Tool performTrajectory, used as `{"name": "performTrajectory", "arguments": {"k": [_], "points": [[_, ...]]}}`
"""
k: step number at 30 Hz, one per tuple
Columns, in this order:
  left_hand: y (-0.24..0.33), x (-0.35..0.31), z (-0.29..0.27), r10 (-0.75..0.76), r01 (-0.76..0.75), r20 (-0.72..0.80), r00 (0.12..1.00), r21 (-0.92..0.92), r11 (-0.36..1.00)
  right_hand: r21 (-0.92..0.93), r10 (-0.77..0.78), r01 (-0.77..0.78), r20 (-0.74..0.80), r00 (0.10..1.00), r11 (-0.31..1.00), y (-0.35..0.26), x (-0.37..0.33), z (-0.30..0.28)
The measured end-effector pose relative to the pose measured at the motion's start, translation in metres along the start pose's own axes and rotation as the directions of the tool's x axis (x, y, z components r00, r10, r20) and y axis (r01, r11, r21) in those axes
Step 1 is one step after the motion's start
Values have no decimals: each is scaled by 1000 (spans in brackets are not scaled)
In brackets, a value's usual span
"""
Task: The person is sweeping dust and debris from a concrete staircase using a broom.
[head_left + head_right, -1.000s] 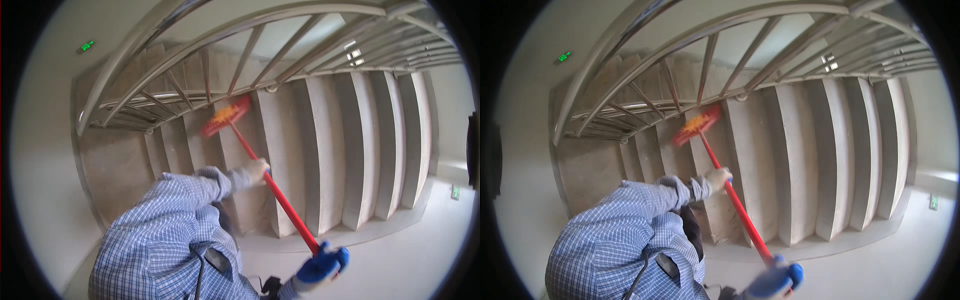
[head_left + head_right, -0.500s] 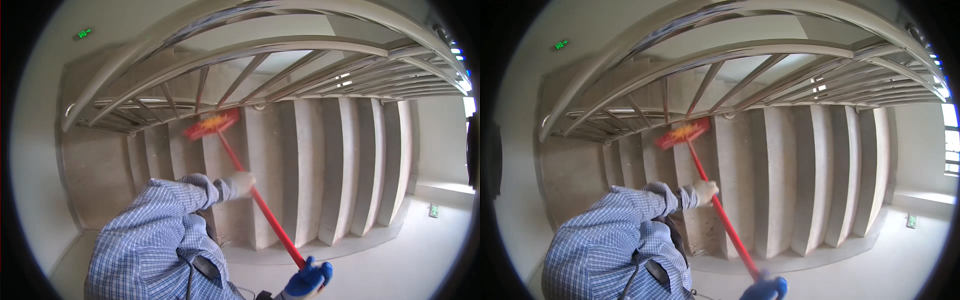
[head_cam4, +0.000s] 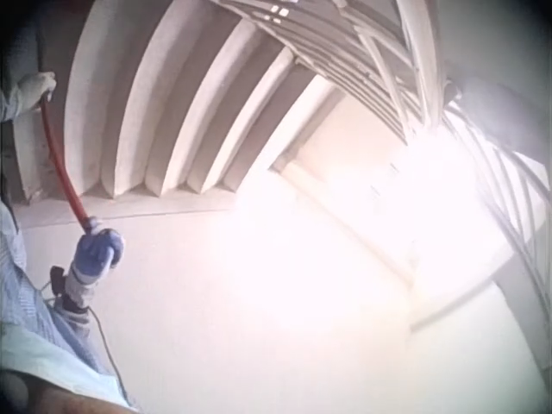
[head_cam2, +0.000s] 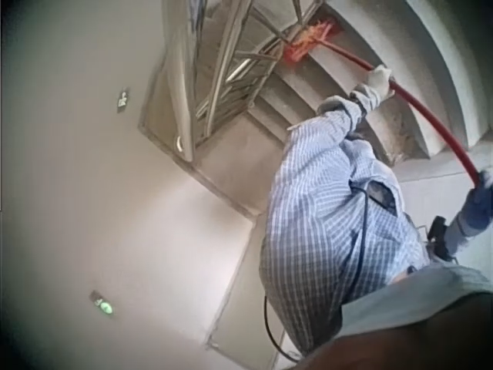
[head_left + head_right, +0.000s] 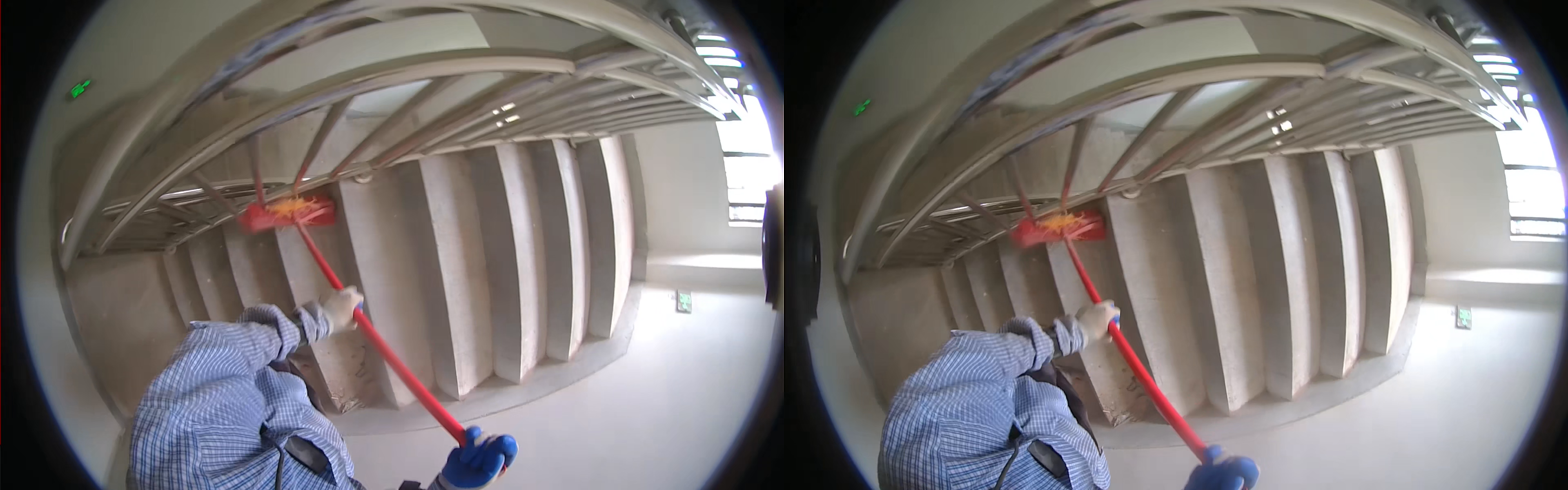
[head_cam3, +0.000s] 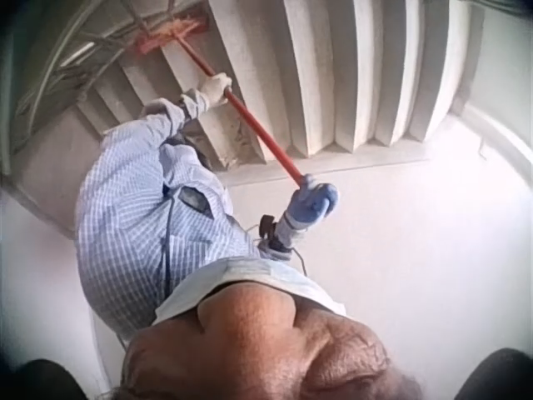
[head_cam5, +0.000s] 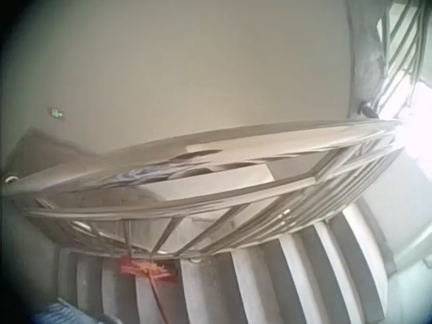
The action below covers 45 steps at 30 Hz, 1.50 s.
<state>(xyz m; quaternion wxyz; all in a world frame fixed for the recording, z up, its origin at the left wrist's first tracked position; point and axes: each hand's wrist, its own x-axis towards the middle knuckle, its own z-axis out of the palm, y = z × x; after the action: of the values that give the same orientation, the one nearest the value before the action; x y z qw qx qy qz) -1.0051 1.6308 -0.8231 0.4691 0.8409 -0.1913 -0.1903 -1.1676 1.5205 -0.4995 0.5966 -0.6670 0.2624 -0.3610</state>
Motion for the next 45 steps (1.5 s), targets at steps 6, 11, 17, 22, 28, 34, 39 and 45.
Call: {"name": "performTrajectory", "arguments": {"k": [6,11,17,22,28,34,39,45], "points": [[81,-75,86,102,-84,552,828,-57,995,-234,-88,71,-60,994,970,-61,-7,-12],[120,-78,40,264,-262,709,654,-115,958,395,-444,333,234,865,856,-81,16,-4],[70,-46,-9,189,-191,-47,981,-50,980,609,-193,55,163,968,791,-8,39,-66],[-30,-26,29,-38,47,-44,998,222,974,22,-245,245,-1,970,969,56,-19,-114],[-49,-135,214,129,-175,186,974,260,950,477,-235,199,17,972,856,113,-132,-320],[86,-316,366,301,-288,694,654,-139,947,-709,-733,352,-338,590,611,-28,-238,-376],[154,-327,363,327,-635,940,95,-195,747,-452,-650,471,-470,597,758,-80,-270,-358],[171,-287,363,57,-88,854,516,-13,996,-247,-206,194,-23,978,949,-59,-278,-376]]}}
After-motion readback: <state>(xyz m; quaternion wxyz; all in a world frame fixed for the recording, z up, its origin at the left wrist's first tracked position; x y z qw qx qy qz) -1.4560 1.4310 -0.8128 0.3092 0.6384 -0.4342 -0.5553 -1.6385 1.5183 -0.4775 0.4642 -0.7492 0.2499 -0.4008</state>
